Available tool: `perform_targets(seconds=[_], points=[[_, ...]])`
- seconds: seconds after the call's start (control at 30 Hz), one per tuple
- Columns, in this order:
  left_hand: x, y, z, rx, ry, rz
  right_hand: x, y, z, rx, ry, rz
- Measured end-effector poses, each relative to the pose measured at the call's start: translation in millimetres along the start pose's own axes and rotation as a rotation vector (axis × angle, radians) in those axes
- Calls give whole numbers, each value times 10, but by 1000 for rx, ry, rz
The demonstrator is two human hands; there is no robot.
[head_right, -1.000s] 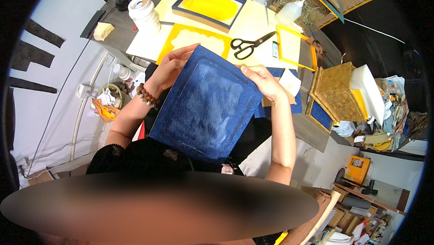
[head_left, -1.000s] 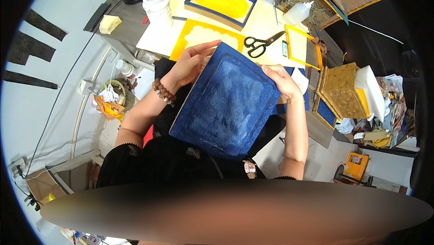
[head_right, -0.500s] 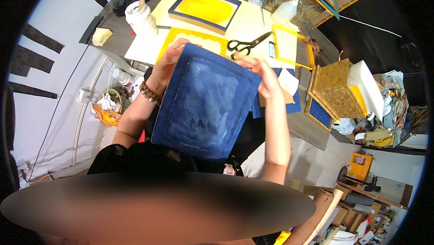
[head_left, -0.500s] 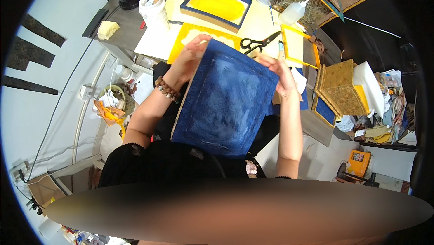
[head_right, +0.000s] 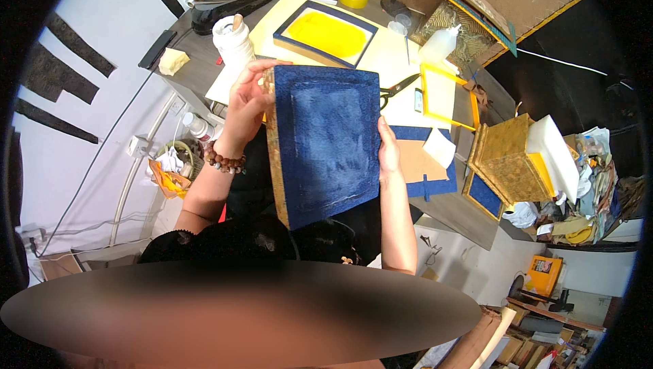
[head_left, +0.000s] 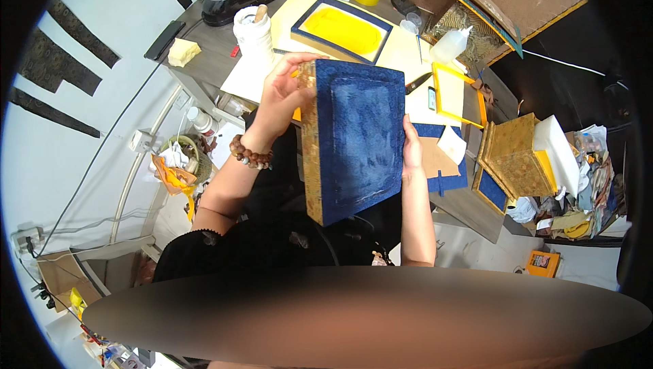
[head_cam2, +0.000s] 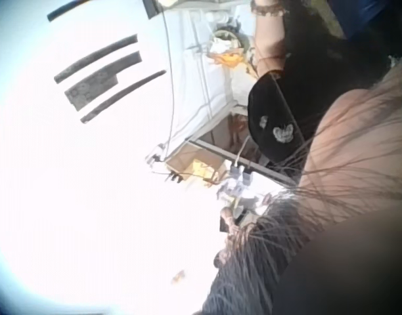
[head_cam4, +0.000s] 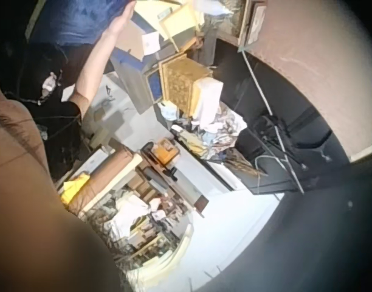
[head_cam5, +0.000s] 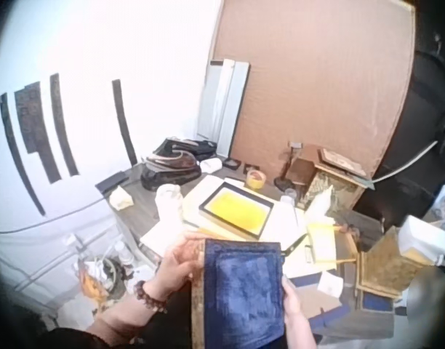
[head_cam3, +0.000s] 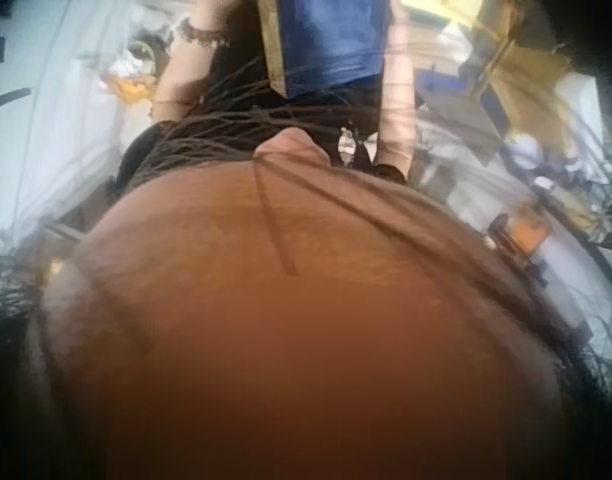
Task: The person smooths a patterned fabric on a blue frame, then uses a small iron to press the surface. They handle several blue frames, applying a white substance to one and wiping it with a cloth. The person inspects the treated frame and sets it aside.
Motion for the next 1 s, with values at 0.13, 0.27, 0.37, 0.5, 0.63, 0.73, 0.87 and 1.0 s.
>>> perform_targets(seconds=[0.13, 0.27, 0.37, 0.5, 0.63, 0.73, 0.87, 1.0], points=[[285, 122, 63, 64, -75, -100, -109, -70, -41, -29, -76, -27], [491, 283, 195, 232, -122, -203, -237, 75, 50, -35, -76, -51], [570, 348, 283, 260, -109, -196, -300, 169, 142, -15, -113, -42], [598, 339, 347, 187, -91, -124, -343, 229, 227, 24, -135, -33], [561, 315, 367, 217, -70, -105, -376, 180, 266, -19, -59, 83], [524, 270, 341, 227, -89, -34, -372, 155, 299, -9, -52, 80], [496, 265, 301, 205, -78, 5, -383, 114, 312, -13, -31, 52], [518, 293, 338, 112, -57, -10, -359, 65, 322, -52, -51, 29]])
Point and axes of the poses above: each hand's wrist, its own z-axis away from the middle knuckle, its own x-axis out of the palm, y = z × x, the point moved 7 cm from there along -z, towards the middle knuckle, and after that the axes turned 6 degrees about x, right-handed, at the moved point
